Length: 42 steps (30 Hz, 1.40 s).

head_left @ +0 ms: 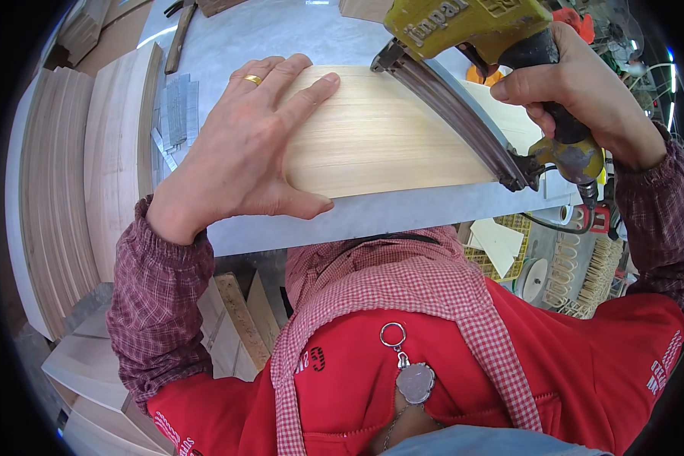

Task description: Assemble wooden rectangular boxes by applying glue and using a pneumatic nail gun to secure the planks.

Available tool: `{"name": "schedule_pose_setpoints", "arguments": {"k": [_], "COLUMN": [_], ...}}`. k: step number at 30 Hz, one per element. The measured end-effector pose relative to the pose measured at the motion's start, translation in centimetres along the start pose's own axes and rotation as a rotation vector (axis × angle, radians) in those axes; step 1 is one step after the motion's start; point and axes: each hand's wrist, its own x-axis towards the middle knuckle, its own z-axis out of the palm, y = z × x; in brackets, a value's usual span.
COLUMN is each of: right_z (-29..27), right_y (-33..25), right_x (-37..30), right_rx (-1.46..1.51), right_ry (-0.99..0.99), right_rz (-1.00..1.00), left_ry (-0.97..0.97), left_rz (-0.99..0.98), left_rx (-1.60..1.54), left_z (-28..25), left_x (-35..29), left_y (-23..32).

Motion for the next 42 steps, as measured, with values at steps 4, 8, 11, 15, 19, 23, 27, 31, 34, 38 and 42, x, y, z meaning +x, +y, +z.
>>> {"name": "schedule_pose_setpoints", "arguments": {"k": [4,8,11,15,19,23,27,31,34,38,42], "right_z": [0.0,0.3,0.8,1.7,2.4,3.2,3.8,4.2,4.0,3.7,3.2], "right_y": [-0.2,-0.3,-0.2,0.9,0.7,1.1,1.4,1.5,1.2,1.2,1.4], "right_x": [-0.3,-0.7,-1.2,-3.5,-4.2,-4.2,-4.9,-5.4,-5.6,-5.7,-5.6], "right_rx": [-0.087,-0.111,-0.108,-0.145,-0.364,-0.451,-0.471,-0.485,-0.457,-0.413,-0.371], "right_ry": [-0.001,0.019,0.032,0.136,0.013,-0.033,-0.023,-0.011,-0.006,0.009,0.018], "right_rz": [0.052,0.017,-0.029,-0.053,0.141,0.204,0.191,0.179,0.210,0.258,0.289], "left_ry": [0.004,0.002,-0.006,-0.014,-0.108,-0.125,-0.083,-0.048,-0.083,-0.120,-0.154], "left_rz": [0.013,0.014,0.007,-0.024,-0.042,-0.024,0.025,0.063,0.039,0.009,-0.024], "left_rx": [0.010,0.026,0.029,0.048,0.143,0.084,-0.074,-0.188,-0.199,-0.228,-0.215], "left_z": [0.0,-0.2,0.0,0.5,0.0,0.5,1.0,0.9,0.6,0.3,0.3], "left_x": [-0.1,-0.2,-0.1,-0.3,-0.2,0.2,0.2,0.1,0.1,0.6,0.6], "left_y": [0.1,0.2,-0.1,-1.2,-2.7,-3.1,-3.3,-2.7,-2.4,-1.9,-1.9]}}
